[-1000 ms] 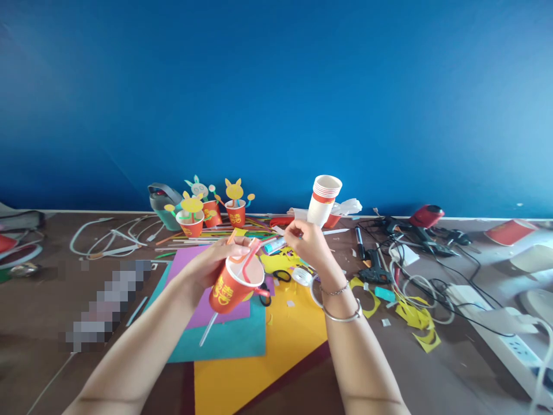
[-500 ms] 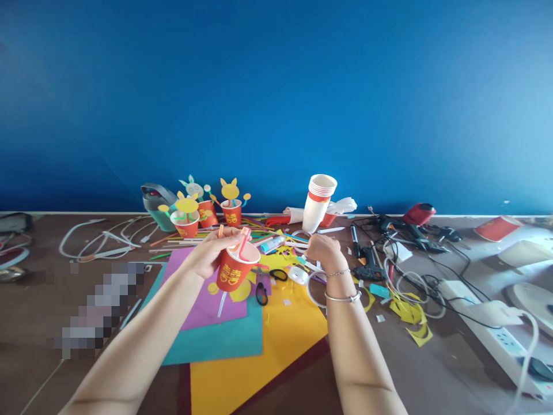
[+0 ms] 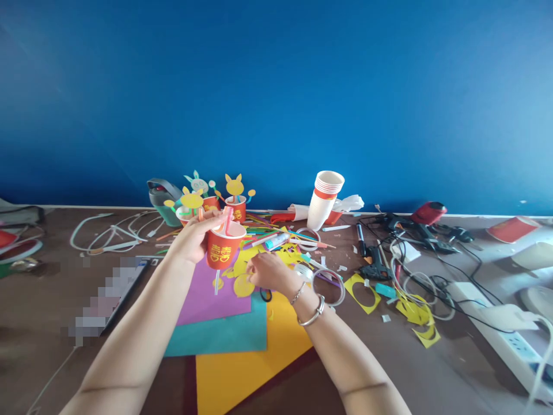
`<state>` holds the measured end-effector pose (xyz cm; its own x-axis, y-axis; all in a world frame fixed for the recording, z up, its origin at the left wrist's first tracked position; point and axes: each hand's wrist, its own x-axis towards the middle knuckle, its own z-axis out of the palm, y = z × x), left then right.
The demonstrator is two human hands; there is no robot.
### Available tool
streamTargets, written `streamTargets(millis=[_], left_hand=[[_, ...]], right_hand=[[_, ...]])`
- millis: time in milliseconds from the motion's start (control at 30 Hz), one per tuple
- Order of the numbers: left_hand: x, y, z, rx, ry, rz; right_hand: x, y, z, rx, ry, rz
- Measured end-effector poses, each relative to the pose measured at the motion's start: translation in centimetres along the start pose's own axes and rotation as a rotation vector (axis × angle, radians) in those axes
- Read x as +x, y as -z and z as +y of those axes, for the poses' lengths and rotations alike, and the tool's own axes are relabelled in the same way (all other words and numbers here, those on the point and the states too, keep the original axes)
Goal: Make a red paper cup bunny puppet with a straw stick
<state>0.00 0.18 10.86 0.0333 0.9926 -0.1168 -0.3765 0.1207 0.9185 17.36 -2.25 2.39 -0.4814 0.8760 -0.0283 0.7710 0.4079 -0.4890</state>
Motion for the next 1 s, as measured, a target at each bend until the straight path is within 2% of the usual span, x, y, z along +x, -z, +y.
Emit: streamTargets(millis=[133, 233, 333, 433, 500, 600, 667, 733, 800, 867, 1000], left_hand=[[0.1, 0.1, -0.4, 0.009, -0.002, -0.042], [0.0, -0.1, -0.6, 0.01, 0.043, -0.061], [-0.1, -0.3, -0.7, -0.002, 0.109, -0.077], [-0.1, -0.5, -0.7, -0.029, 0.143, -0.09], [-0.2, -0.6, -0.8, -0.051, 0.167, -0.102], [-0.3, -1.0, -1.4, -0.064, 0.214, -0.115], [-0.4, -1.4, -2.1, -0.059, 0.269, -0.156], [-0.6, -1.9, -3.0, -0.063, 0.342, -0.187], [-0.7, -2.3, -3.9, -0.07, 0.386, -0.185], [-0.7, -2.6, -4.7, -0.072, 0.4, -0.199], [-0.7, -3.0, -5.7, -0.097, 0.381, -0.253]], right_hand=[[-0.3, -1.9, -0.6, 0.012, 0.039, -0.039], [0.0, -2.6, -0.2, 0.163, 0.02, -0.015], [0.8, -2.3, 1.0, 0.314, -0.001, -0.018], [1.4, -0.6, 2.7, 0.396, -0.016, -0.001], [1.5, 1.2, 3.7, 0.434, -0.048, 0.11], [0.7, 4.5, 4.1, 0.485, -0.129, 0.43], [-0.3, 6.3, 3.5, 0.635, -0.115, 0.756], [-1.4, 7.6, 2.5, 0.766, -0.053, 0.903], [-2.1, 8.1, 1.6, 0.862, -0.013, 0.893], [-2.4, 8.1, 1.0, 0.91, 0.006, 0.818], [-2.2, 7.6, 0.9, 0.891, 0.008, 0.704]])
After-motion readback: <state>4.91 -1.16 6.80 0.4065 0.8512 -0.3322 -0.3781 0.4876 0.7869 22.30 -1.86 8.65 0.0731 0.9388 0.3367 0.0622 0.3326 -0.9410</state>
